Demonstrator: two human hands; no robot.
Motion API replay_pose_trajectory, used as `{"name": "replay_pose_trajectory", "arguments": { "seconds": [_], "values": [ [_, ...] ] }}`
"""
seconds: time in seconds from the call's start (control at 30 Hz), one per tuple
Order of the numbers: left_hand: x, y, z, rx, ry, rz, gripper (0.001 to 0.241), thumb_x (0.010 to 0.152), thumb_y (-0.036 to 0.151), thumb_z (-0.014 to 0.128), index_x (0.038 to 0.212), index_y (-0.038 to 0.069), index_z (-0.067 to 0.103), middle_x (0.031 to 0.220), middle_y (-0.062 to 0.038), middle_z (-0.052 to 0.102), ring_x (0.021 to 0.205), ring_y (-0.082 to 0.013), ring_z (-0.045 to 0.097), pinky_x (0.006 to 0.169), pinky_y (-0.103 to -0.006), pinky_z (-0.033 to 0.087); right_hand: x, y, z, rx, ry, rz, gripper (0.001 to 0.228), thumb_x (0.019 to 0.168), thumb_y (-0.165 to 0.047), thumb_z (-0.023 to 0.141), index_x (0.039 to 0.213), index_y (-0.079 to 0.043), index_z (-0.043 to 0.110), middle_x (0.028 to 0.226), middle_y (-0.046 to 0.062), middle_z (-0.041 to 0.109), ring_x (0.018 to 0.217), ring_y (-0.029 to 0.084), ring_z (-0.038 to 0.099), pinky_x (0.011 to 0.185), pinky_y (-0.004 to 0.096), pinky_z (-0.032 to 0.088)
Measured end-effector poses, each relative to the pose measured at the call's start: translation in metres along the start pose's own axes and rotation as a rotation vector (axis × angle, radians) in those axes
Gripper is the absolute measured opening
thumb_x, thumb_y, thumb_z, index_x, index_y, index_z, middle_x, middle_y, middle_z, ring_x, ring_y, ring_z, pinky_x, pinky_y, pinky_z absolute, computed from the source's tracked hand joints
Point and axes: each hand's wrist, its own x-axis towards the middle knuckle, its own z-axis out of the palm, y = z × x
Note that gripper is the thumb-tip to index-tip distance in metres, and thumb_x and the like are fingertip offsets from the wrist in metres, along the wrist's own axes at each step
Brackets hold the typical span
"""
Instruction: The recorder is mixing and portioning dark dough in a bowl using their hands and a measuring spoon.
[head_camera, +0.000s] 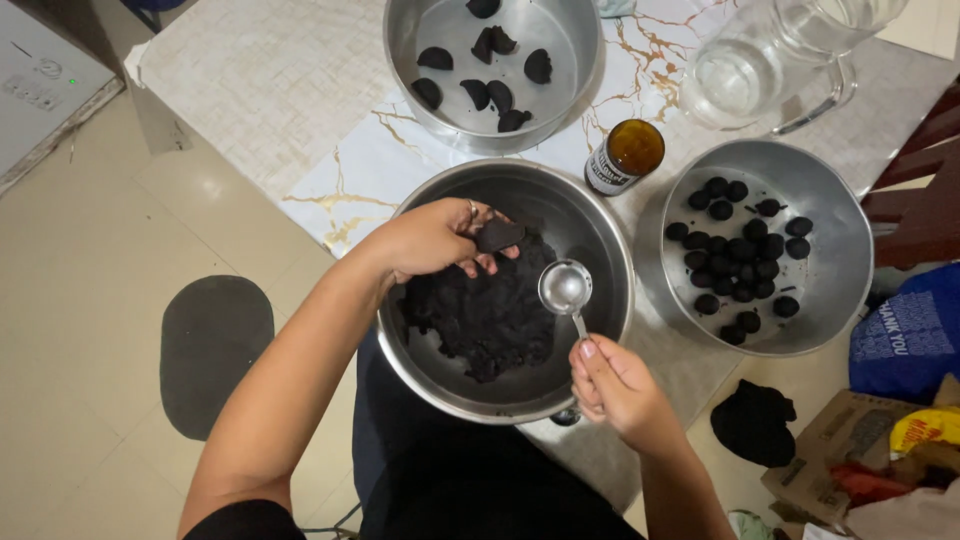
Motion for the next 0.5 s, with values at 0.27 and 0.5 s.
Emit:
{"name": "replay_pose_trajectory", "arguments": {
  "seconds": [0.27, 0.5],
  "values": [
    [0.009, 0.010, -0.008, -0.410, -0.020, 0.040, 0.049, 0.089, -0.010, 0.050, 0.138, -0.004, 0.054, 0.125, -0.014, 0.070, 0.095, -0.0164, 0.069, 0.087, -0.0315, 0.059, -0.002, 0.003, -0.004, -0.007, 0.008, 0.062, 0.028, 0.108, -0.022, 0.043, 0.088, -0.003, 0.052, 0.060, -0.001, 0.041, 0.047, 0.008, 0.034, 0.042, 0.026, 0.029],
    [0.027, 0.039, -0.037, -0.604, 0.222, 0.094, 0.050, 0.093, 0.000, 0.048, 0.141, -0.016, 0.044, 0.124, -0.030, 0.066, 0.106, -0.0289, 0.073, 0.093, -0.0347, 0.060, -0.004, -0.007, 0.000, -0.080, -0.007, 0.109, 0.029, 0.108, -0.019, 0.042, 0.086, -0.003, 0.053, 0.059, -0.001, 0.041, 0.046, 0.008, 0.033, 0.041, 0.025, 0.028]
  ]
}}
